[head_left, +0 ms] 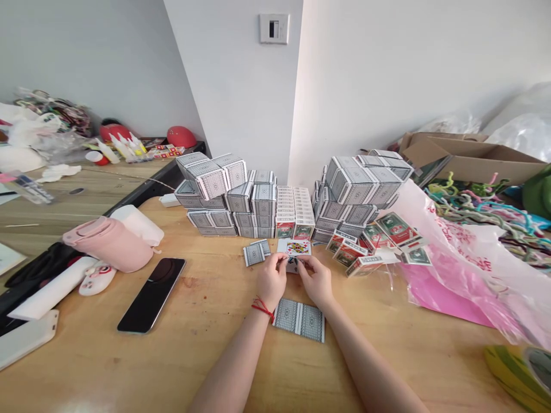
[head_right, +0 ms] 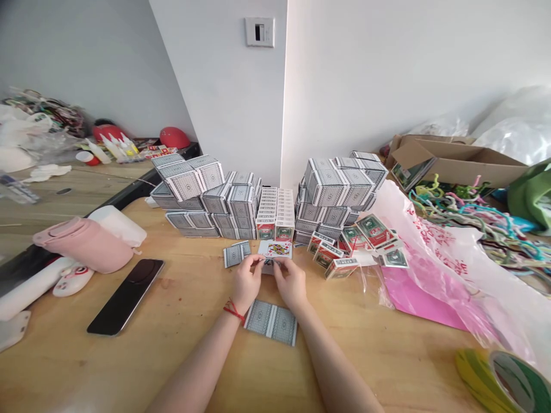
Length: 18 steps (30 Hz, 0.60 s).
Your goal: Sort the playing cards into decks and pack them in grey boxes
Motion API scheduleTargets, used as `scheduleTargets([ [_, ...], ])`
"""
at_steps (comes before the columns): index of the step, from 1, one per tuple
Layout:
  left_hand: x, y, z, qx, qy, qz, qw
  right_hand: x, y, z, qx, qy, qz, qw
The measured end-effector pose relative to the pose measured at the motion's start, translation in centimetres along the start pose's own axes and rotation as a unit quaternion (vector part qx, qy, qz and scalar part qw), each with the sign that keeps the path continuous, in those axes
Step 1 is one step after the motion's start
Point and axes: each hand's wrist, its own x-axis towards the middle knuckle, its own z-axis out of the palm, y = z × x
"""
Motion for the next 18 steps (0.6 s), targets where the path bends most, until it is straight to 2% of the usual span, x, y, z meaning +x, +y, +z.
scheduleTargets([
  [5, -0.12, -0.09, 0.13, 0.040, -0.009, 0.033, 0.999, -0.04, -0.08, -0.16, -0.036, 0.031, 0.000, 0.999],
  [13, -0.15, -0.08, 0.60, 0.090, 0.018, 0.041, 0.995, -0.29, -0.25, 0.10, -0.048, 0.024, -0.011, 0.999],
  [18, 0.07, 0.32, 0.04, 0.057, 0.028, 0.027, 0.998, -0.13, 0.24, -0.11, -0.095, 0.052, -0.001, 0.994],
])
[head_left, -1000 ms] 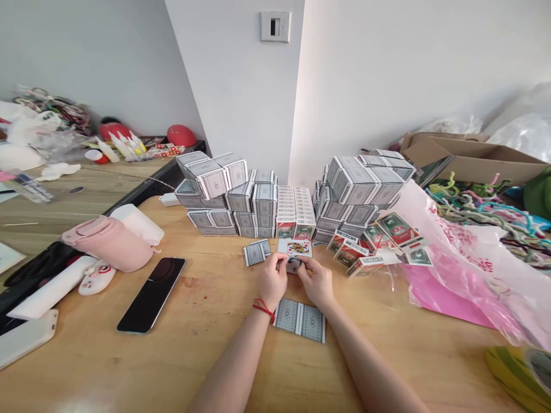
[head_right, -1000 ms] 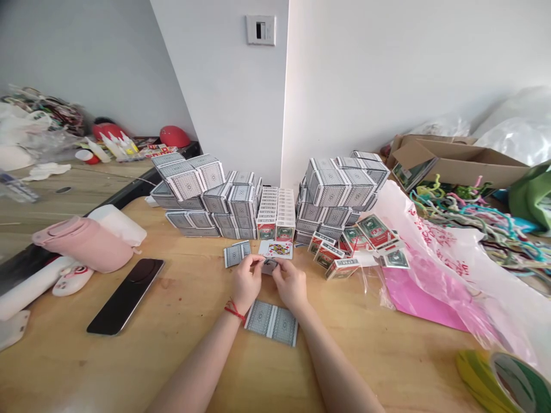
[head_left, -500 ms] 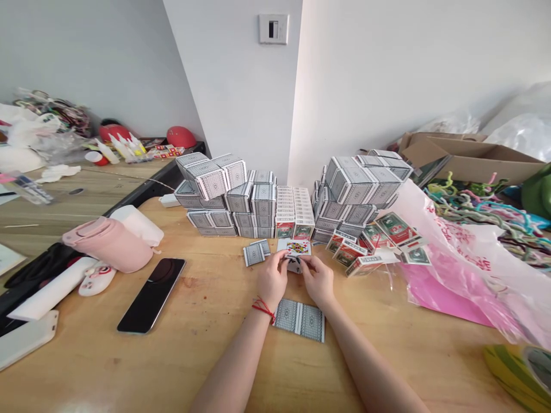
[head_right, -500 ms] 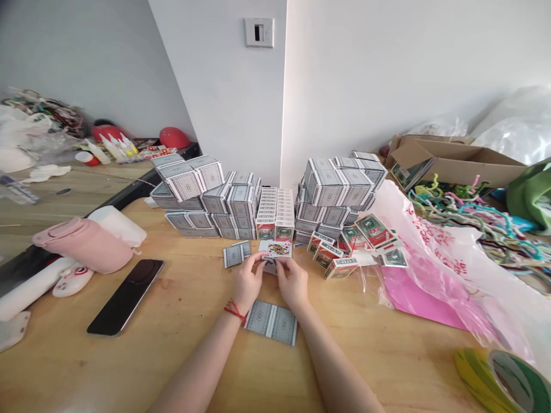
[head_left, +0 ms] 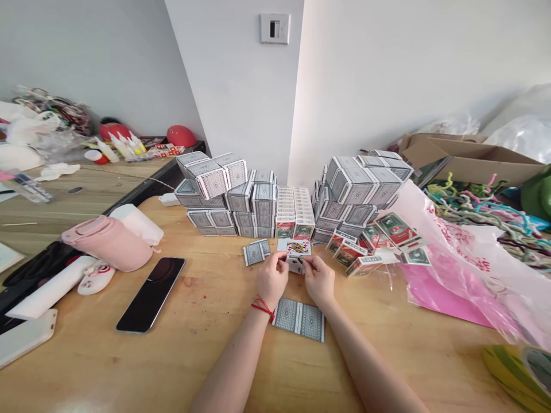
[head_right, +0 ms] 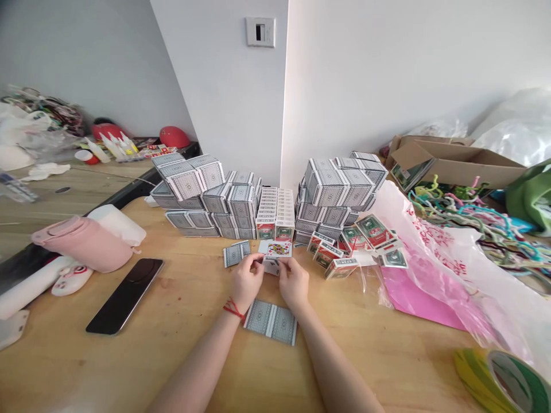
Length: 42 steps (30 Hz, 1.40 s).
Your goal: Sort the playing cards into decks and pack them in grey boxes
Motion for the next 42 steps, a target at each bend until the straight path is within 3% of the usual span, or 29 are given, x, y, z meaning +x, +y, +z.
scheduleTargets([
  [5, 0.2, 0.7, -0.6, -0.079, -0.059, 0.013, 0.995, -0.2, 0.0, 0.0, -0.020, -0.001, -0.025, 0.999],
  [13, 0.3, 0.5, -0.4, -0.044, -0.076, 0.049, 0.995, 0.0, 0.4, 0.0, -0.051, 0.005, -0.056, 0.997],
  [28, 0.2, 0.4, -0.6, -0.007, -0.127, 0.095, 0.987, 0.2, 0.5, -0.3, -0.036, 0.012, -0.020, 0.999],
  [32, 0.2, 0.3, -0.7, -0.032, -0.126, 0.079, 0.988, 0.3, 0.4, -0.4, -0.016, 0.008, -0.007, 1.000],
  [42, 0.0, -0.5, 0.1, -0.144, -0.122, -0.034, 0.981, 0.9, 1.5, 0.0, 0.115, -0.004, 0.079, 0.990],
])
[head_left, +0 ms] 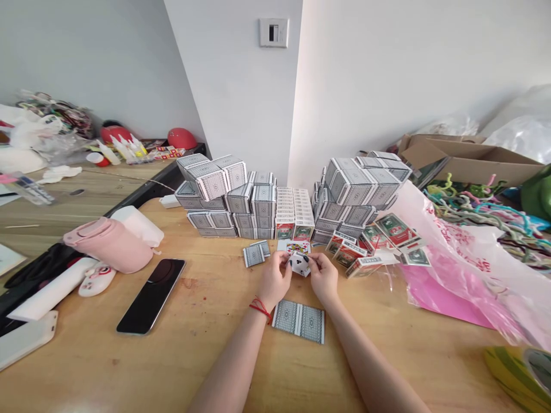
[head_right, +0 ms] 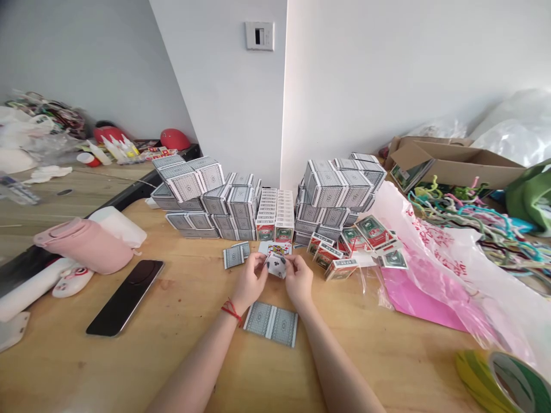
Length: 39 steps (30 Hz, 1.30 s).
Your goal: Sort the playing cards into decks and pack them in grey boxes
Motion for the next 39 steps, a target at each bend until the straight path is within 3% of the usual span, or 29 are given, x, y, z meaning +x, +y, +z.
scheduleTargets([
  [7, 0.1, 0.2, -0.4, 0.021, 0.021, -0.022, 0.999, -0.4, -0.6, 0.3, -0.049, -0.036, -0.062, 0.996],
  [14, 0.3, 0.6, -0.6, 0.065, 0.063, -0.024, 0.996, -0.9, -0.4, 0.4, -0.089, -0.065, -0.070, 0.991],
  [17, 0.4, 0.7, -0.8, 0.072, 0.074, -0.006, 0.995, -1.0, -0.3, 0.5, -0.068, -0.086, -0.043, 0.993],
  [27, 0.4, 0.9, -0.7, 0.049, 0.005, 0.090, 0.995, -0.5, -1.1, 0.6, 0.069, -0.146, 0.023, 0.987],
  [32, 0.3, 0.6, -0.8, 0.031, 0.007, 0.094, 0.995, 0.0, -1.0, 0.5, 0.130, -0.166, 0.068, 0.975],
  [39, 0.3, 0.5, -0.7, -0.014, 0.045, 0.085, 0.995, 0.3, -0.5, 0.4, 0.125, -0.216, 0.122, 0.961],
])
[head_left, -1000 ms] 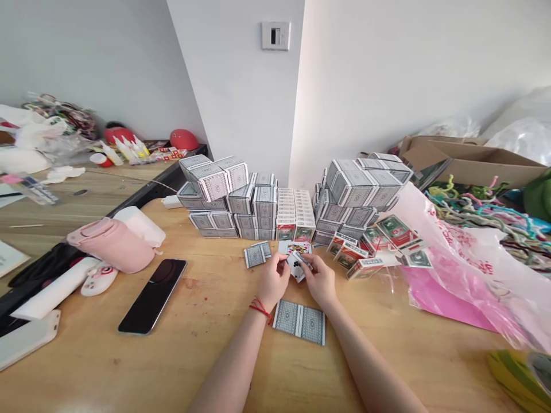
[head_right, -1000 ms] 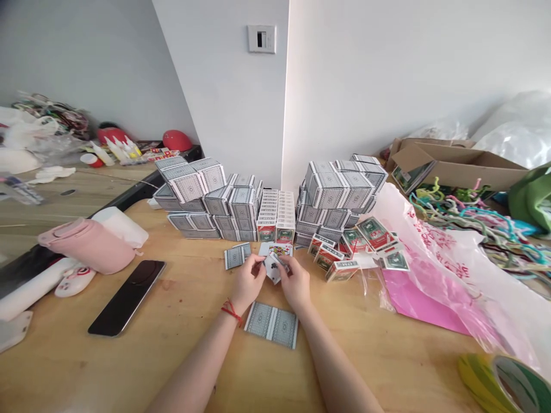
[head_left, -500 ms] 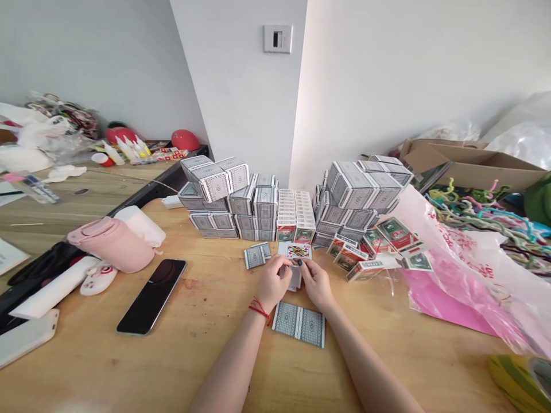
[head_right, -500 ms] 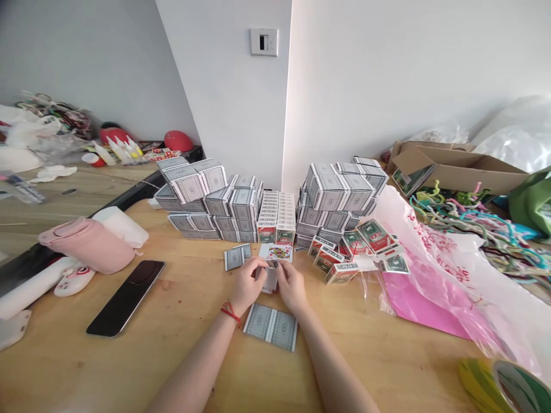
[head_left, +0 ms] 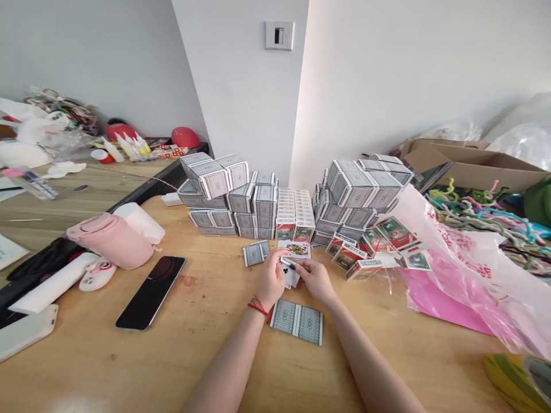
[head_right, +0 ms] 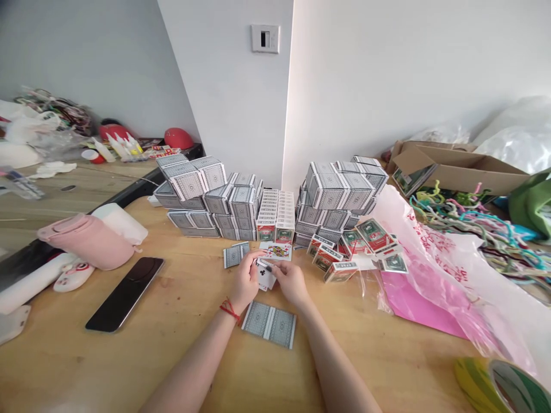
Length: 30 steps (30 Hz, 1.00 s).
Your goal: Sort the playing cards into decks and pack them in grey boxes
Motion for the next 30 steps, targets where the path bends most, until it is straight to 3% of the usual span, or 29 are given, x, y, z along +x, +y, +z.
scheduleTargets([
  [8, -0.2, 0.1, -0.2, -0.070, -0.044, -0.086, 0.993, -0.6, 0.1, 0.5, -0.095, 0.106, -0.091, 0.986],
  [16, 0.4, -0.2, 0.0, 0.015, -0.006, -0.064, 0.998, -1.5, -0.2, 0.6, -0.329, 0.146, -0.240, 0.901],
  [21, 0.1, -0.1, 0.1, 0.072, -0.013, -0.043, 0.996, -1.5, -0.3, 0.5, -0.386, 0.156, -0.271, 0.868],
  [30, -0.5, 0.5, 1.0, 0.147, 0.010, -0.035, 0.988, -1.8, -0.9, 1.1, -0.381, 0.195, -0.245, 0.870],
])
